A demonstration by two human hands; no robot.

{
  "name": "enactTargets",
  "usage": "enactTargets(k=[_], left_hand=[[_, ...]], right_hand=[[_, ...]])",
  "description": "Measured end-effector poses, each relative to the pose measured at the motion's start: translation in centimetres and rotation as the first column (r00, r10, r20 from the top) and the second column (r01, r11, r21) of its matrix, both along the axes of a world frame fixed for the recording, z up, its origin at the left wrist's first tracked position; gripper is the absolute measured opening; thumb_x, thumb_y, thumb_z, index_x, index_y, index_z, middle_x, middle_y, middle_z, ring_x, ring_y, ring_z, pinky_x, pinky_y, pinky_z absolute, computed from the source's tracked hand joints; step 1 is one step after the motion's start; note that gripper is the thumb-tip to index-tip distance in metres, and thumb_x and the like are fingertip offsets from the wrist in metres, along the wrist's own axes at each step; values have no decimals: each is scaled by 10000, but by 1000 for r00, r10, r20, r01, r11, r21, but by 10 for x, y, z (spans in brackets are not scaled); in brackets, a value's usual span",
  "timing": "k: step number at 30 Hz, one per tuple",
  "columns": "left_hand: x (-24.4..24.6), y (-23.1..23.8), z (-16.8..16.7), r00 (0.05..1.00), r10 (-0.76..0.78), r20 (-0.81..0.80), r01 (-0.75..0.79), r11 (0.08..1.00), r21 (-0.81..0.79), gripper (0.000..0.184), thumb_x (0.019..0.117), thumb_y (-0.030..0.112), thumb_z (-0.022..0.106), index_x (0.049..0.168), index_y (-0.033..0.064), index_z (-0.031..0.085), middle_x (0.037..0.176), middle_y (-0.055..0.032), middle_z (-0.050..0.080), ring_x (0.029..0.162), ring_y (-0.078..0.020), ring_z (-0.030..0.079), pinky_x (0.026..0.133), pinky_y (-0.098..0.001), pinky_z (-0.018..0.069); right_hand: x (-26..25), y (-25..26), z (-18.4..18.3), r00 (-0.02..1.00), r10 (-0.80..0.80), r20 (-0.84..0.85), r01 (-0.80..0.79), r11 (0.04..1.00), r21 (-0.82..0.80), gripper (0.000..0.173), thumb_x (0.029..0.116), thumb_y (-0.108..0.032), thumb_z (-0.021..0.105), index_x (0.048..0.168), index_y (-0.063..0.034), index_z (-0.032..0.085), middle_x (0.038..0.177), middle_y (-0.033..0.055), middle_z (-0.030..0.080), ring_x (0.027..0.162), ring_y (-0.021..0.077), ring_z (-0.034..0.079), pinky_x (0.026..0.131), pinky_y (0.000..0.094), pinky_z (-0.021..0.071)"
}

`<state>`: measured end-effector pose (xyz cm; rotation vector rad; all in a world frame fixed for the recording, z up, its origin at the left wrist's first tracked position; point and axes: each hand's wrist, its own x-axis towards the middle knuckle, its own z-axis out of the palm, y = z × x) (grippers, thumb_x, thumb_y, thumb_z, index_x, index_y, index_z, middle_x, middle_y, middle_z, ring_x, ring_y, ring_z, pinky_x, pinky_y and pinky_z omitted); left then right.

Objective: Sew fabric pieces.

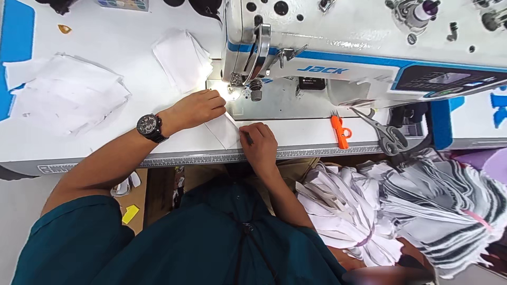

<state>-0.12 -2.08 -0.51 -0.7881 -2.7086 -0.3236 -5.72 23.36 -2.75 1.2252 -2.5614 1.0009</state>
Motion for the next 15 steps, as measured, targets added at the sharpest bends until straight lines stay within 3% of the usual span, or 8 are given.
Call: enactTargets(k=[7, 12, 15], left_hand=[[10, 9, 11, 999, 44, 31, -39, 991, -130, 215, 982, -62, 509, 1039, -48, 715, 997, -163, 709, 996, -335, 675, 859, -441, 544], [17, 34, 8, 966, 240, 93, -220, 957, -190, 341, 1019, -39, 456, 1319, -70, 614, 1355, -217, 637, 1228, -339, 644, 1028, -411, 518], [12, 28, 1, 963, 247, 109, -235, 966, -111, 373, 1011, -51, 456, 1354, -49, 603, 1412, -204, 609, 1301, -331, 607, 1086, -407, 488]], right_hand=[[-3, 2, 4, 1000, 28, 4, -28, 998, 52, 149, 961, -197, 662, 976, -144, 801, 917, 44, 739, 847, 205, 692, 720, 352, 549], [-3, 13, 6, 985, 171, 29, -173, 982, 73, 252, 988, -344, 659, 1098, -157, 788, 1034, 78, 709, 962, 251, 646, 799, 381, 514], [0, 15, 3, 968, 252, -20, -248, 962, 119, 352, 1018, -419, 598, 1213, -172, 756, 1293, 59, 695, 1152, 277, 627, 911, 423, 497]])
